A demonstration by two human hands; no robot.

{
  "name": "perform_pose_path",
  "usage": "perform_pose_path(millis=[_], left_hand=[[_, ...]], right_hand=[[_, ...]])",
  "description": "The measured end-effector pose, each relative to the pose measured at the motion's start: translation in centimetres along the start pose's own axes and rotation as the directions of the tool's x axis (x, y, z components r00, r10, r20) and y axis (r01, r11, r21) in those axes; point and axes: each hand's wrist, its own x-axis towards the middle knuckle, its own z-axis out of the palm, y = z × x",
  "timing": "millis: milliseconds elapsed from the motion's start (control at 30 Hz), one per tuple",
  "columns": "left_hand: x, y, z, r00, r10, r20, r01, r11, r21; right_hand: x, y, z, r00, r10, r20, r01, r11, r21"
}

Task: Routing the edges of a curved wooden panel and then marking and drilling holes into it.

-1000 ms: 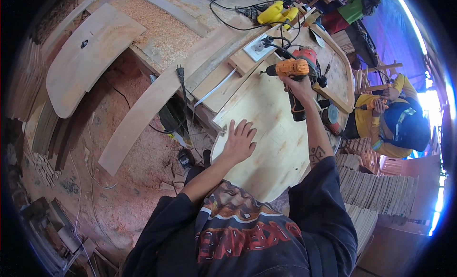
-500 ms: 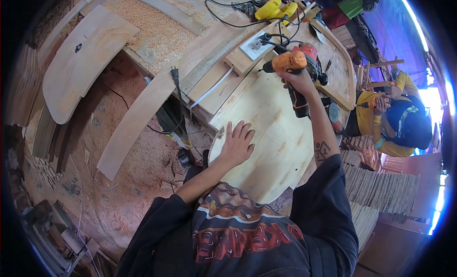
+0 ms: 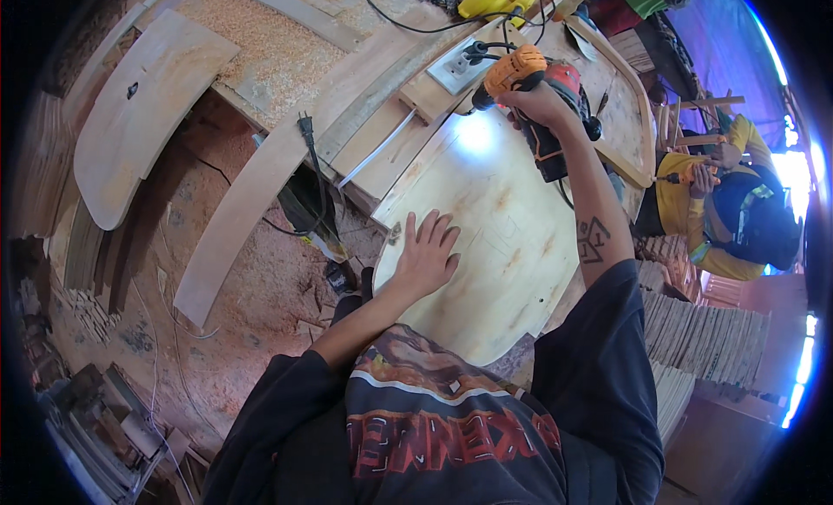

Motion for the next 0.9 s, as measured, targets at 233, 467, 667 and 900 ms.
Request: perform_pose_path(millis=[233,467,667,900], left_hand=[[0.0,-0.2,0.7,0.996,0.026,-0.086,-0.024,0.999,0.021],[-0.2,-0.5,1.4,0.992,0.041,-0.116,-0.039,0.999,0.024],[0.0,-0.4,1.1,0.991,0.059,-0.120,-0.051,0.996,0.066],[0.1,0.1,2.8,0.995,0.054,-0.078,-0.046,0.994,0.103]], right_hand=[[0.2,-0.1,-0.2,0.999,-0.033,0.026,0.033,0.999,-0.001],[-0.7,0.7,-0.6,0.992,-0.119,0.044,0.117,0.992,0.048],[-8.9,5.5,1.4,0.924,-0.273,-0.270,0.327,0.927,0.185],[-26.7,15.0,3.4,0.856,0.055,-0.514,0.197,0.885,0.422]])
